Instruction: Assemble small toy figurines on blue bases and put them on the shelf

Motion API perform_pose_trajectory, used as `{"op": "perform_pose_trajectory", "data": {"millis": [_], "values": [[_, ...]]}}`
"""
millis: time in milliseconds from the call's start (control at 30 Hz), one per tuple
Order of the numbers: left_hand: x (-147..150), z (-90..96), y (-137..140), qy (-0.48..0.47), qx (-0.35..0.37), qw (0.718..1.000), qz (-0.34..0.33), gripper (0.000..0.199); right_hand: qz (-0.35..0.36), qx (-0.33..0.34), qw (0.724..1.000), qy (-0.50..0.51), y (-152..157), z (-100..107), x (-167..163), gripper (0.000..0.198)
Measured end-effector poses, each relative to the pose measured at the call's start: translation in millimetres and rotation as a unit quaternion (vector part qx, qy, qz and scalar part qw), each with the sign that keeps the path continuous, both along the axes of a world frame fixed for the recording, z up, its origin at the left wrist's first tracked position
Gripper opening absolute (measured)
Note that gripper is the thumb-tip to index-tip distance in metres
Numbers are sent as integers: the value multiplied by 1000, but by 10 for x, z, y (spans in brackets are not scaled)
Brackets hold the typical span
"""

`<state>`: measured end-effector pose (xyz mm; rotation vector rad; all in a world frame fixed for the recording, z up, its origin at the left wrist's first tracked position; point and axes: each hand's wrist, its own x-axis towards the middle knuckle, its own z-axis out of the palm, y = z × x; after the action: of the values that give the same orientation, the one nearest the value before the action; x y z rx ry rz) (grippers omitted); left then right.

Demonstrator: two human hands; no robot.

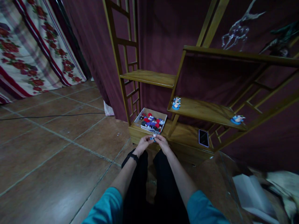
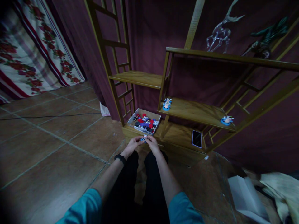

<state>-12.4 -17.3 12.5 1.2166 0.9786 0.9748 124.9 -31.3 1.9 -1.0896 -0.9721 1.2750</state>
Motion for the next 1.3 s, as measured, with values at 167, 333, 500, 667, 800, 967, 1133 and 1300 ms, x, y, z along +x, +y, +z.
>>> {"op": "perform_pose_trajectory", "data": {"millis": [167, 333, 500, 667, 800, 967, 1133, 1300], "values": [[-2, 55, -29, -3, -5, 1000, -12, 37, 7, 2, 1000, 12, -1, -16, 8, 32], [-10, 71, -41, -6, -9, 1000, -28, 38, -2, 10, 1000, -21, 4, -40, 5, 30], [-11, 114, -60, -25, -6, 999, -35, 42, -14, 25, 999, -46, 19, -47, -10, 29], [-24, 196, -81, 1, -6, 1000, -19, 48, -34, 34, 998, -30, -35, 24, 23, 30], [-52, 263, -79, 24, -23, 999, -18, 52, -62, 24, 997, -31, -174, 191, 224, 34], [-95, 344, -89, 48, -7, 999, -18, 54, -53, 81, 991, -94, -389, 744, 966, 37], [-127, 350, -79, 62, 6, 998, -12, 54, -151, 145, 965, -158, -361, 1601, 2164, 43], [-117, 321, -44, 75, -1, 997, 3, 54, -297, 159, 886, -318, -87, 2233, 3284, 31]]}}
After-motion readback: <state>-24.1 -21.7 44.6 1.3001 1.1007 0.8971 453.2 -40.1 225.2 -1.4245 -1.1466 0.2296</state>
